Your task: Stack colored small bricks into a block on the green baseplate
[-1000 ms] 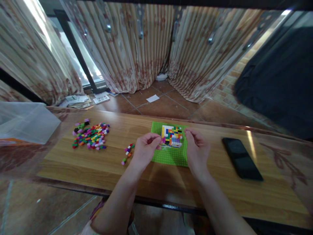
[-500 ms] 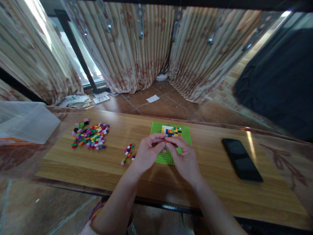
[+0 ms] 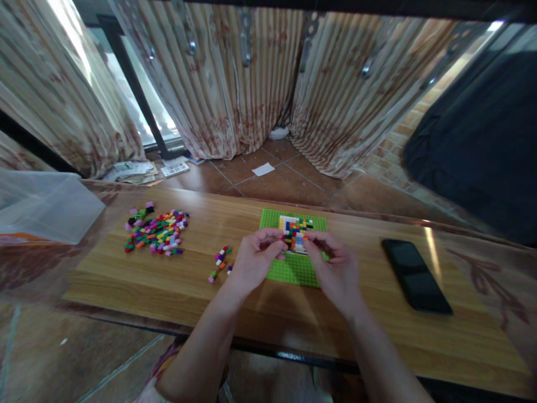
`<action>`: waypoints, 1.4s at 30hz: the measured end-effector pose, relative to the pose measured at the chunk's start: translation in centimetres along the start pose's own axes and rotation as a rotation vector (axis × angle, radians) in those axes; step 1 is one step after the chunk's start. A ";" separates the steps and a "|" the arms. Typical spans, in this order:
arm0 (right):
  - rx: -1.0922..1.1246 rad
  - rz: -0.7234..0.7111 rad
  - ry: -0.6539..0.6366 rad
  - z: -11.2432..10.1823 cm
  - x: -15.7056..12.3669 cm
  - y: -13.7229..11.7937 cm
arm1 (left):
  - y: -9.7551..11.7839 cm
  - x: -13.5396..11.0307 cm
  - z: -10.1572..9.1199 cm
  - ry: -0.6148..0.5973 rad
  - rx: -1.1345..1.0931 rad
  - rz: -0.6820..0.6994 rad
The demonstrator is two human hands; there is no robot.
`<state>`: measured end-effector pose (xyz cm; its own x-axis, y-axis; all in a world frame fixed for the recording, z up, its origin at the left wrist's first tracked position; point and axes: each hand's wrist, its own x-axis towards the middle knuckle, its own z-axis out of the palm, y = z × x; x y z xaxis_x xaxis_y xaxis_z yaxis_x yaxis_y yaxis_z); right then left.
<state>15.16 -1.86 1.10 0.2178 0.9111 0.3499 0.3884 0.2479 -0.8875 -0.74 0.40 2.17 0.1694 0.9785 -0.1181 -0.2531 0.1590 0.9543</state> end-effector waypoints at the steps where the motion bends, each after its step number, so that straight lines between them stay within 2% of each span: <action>1: 0.001 0.023 0.048 -0.4 0.3 0.4 | 0.0 0.1 -0.1 0.022 0.011 -0.003; 5: -0.011 0.136 0.169 -1.9 1.3 1.8 | -0.3 0.3 -0.4 0.106 0.062 -0.010; 9: -0.102 0.165 0.104 -2.6 1.2 2.7 | -0.8 0.5 -0.4 0.124 0.093 0.007; 12: -0.110 0.185 0.057 -2.5 0.9 3.0 | -1.0 0.6 -0.3 0.131 0.116 0.021; 17: -0.074 0.210 0.061 -2.0 1.1 3.1 | -1.0 0.6 -0.4 0.167 0.173 0.025; 26: -0.076 0.223 0.052 -1.2 1.8 2.3 | -1.3 0.6 -0.4 0.151 0.238 0.015; 31: 0.067 0.269 0.043 -1.0 2.3 2.7 | -1.3 0.5 -0.6 0.147 0.224 0.011; 38: 0.376 0.551 0.036 -0.8 2.9 2.7 | -1.9 0.6 -0.8 0.147 0.223 -0.014; 42: 0.475 0.665 0.044 -0.6 3.0 2.4 | -2.4 0.7 -0.6 0.076 0.284 -0.022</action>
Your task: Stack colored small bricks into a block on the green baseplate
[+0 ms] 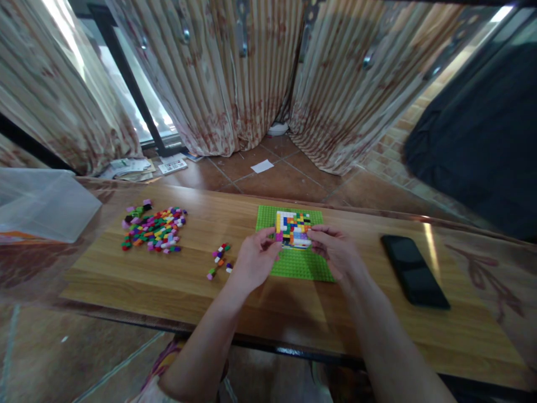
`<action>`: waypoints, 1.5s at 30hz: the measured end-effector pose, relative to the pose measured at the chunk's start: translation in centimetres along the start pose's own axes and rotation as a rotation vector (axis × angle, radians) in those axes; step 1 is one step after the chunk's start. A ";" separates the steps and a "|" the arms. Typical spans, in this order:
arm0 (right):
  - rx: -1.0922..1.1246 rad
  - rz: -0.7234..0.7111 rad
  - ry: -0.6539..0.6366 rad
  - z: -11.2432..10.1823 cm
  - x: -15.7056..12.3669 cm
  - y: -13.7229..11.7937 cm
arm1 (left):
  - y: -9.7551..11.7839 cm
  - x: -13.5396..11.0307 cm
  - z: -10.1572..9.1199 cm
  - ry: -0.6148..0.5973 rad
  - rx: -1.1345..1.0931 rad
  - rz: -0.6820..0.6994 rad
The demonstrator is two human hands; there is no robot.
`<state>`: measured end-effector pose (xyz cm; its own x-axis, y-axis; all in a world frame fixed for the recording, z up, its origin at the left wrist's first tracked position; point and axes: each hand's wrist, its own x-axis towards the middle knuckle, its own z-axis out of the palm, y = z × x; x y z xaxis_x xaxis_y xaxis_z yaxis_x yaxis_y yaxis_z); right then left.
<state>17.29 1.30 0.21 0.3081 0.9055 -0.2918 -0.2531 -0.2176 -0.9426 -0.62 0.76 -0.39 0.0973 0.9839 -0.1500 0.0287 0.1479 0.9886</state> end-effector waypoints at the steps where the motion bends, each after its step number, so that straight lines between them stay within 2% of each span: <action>1: 0.018 0.018 -0.002 0.1 0.0 0.0 | 0.0 0.0 0.1 -0.011 0.016 0.011; 7: 0.122 0.109 -0.044 0.1 0.2 0.2 | 0.1 -0.2 0.1 -0.022 0.031 0.034; 13: 0.120 0.113 -0.040 -0.2 -0.5 0.3 | 0.1 0.1 -0.1 -0.001 0.045 0.025; 17: 0.137 -0.044 0.032 -1.1 -0.8 -0.5 | 0.8 0.2 -0.8 0.046 0.057 0.016; 20: 0.128 -0.233 0.081 -1.0 -1.3 -0.9 | 1.5 0.4 -1.6 0.144 0.000 0.037; 22: 0.031 -0.372 0.078 -0.2 -2.2 -0.6 | 1.9 0.6 -2.3 0.226 -0.059 0.067; 25: -0.235 -0.534 -0.039 1.6 -4.5 0.9 | 2.5 0.8 -3.2 0.339 -0.145 0.116; 29: -0.645 -0.690 -0.382 3.4 -7.5 3.8 | 3.2 0.8 -4.3 0.426 -0.246 0.148; 30: -0.714 -0.726 -0.422 3.6 -7.9 4.5 | 3.4 0.7 -4.4 0.435 -0.262 0.151; 34: -0.883 -0.880 -0.445 4.2 -8.1 6.2 | 3.6 0.6 -4.7 0.430 -0.290 0.145; 38: -0.964 -1.015 -0.476 5.4 -8.1 6.7 | 3.6 0.6 -4.7 0.420 -0.291 0.139; 45: -0.995 -1.042 -0.575 8.4 -7.9 7.8 | 3.5 0.6 -5.0 0.418 -0.296 0.149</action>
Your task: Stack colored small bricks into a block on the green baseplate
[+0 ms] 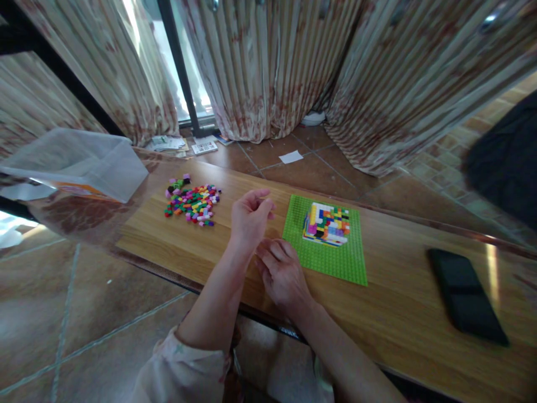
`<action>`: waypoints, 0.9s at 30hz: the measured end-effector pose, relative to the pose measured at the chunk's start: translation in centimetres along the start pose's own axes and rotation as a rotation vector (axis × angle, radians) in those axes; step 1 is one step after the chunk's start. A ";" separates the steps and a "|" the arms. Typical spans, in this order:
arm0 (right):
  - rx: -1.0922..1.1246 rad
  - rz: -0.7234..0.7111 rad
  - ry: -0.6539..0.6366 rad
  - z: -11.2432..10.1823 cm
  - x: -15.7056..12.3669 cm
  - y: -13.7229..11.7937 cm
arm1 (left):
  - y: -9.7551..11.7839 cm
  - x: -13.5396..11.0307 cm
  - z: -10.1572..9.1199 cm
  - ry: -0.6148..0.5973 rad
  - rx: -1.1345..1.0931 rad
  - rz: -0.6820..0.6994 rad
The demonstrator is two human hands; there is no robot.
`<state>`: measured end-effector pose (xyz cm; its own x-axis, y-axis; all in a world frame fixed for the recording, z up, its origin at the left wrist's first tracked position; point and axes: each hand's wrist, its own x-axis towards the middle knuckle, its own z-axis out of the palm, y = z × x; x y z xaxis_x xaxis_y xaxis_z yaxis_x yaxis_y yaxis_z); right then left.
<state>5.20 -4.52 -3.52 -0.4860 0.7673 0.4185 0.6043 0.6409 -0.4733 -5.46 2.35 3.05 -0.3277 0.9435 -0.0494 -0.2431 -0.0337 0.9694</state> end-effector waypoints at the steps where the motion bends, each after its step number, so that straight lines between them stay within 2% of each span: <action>1: 0.006 -0.004 -0.001 0.4 0.2 0.0 | 0.0 0.0 -0.1 0.000 -0.002 0.000; 5: -0.005 -0.025 0.009 1.3 0.8 0.2 | -0.1 0.0 -0.1 -0.006 0.007 0.000; 10: -0.044 -0.052 0.009 1.2 0.7 0.4 | -0.2 -0.1 0.0 -0.016 0.013 -0.005; 14: -0.088 0.002 0.027 0.5 0.7 0.6 | -0.2 -0.3 0.1 -0.038 0.019 -0.020; 17: -0.037 0.055 0.068 -1.0 0.8 0.8 | -0.2 -0.6 0.3 -0.068 0.033 -0.062; 22: 0.132 0.215 0.274 -5.0 1.4 1.0 | -0.6 -1.7 1.1 -0.146 -0.090 -0.246; 24: 0.199 0.284 0.366 -6.3 1.6 1.2 | -0.8 -2.2 1.5 -0.233 -0.214 -0.377; 27: 0.267 0.320 0.382 -7.3 1.9 1.5 | -1.0 -2.7 2.0 -0.381 -0.377 -0.581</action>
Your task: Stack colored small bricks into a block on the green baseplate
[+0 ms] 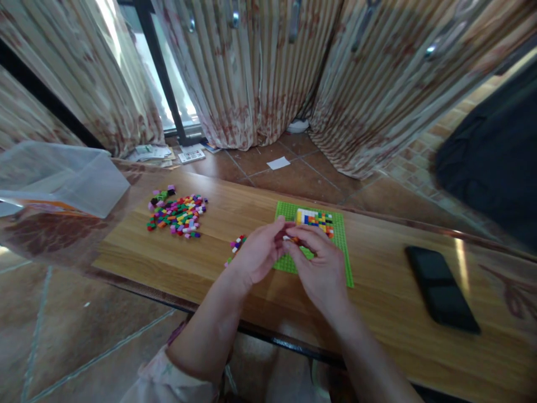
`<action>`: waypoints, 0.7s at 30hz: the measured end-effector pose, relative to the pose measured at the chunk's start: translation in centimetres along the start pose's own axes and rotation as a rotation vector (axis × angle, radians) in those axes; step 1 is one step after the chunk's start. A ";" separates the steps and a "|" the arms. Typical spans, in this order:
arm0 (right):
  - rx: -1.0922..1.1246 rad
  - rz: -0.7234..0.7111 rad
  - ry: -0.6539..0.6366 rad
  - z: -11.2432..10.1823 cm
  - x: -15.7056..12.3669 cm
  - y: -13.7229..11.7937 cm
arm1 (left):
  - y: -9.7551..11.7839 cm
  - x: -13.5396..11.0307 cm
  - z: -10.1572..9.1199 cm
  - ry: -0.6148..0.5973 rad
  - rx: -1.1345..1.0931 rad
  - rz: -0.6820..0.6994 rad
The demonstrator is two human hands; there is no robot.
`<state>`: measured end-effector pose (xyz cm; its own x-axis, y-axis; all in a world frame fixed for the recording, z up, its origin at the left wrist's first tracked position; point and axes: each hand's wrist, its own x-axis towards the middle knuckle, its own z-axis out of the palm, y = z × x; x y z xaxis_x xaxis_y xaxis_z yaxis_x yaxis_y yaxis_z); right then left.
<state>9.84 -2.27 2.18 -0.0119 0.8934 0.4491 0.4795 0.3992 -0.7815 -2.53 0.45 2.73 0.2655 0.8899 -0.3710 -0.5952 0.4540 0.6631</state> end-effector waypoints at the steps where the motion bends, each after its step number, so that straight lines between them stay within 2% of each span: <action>1: 0.003 0.002 -0.013 -0.1 0.1 0.0 | -0.1 0.0 0.1 -0.022 -0.032 -0.046; 5: 0.019 0.010 -0.019 -0.4 -0.1 0.4 | -0.3 -0.1 0.1 -0.009 -0.068 -0.105; 10: 0.087 0.041 -0.029 -0.8 -0.4 1.0 | -0.2 -0.3 0.0 -0.106 -0.022 -0.073; 14: 0.115 0.109 -0.043 -1.3 -0.6 1.0 | -0.2 -0.6 0.2 -0.103 0.026 -0.063; 18: 0.053 0.107 0.034 -2.4 -0.5 1.0 | 0.1 -0.6 0.1 -0.062 0.073 -0.033; 21: 0.062 0.180 0.103 -3.4 -0.3 1.7 | 0.3 -0.4 -0.2 -0.033 0.130 0.009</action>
<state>13.65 -2.56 2.21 0.1606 0.9270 0.3389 0.4111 0.2494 -0.8768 -3.00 0.21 2.98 0.2865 0.8941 -0.3442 -0.4948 0.4457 0.7460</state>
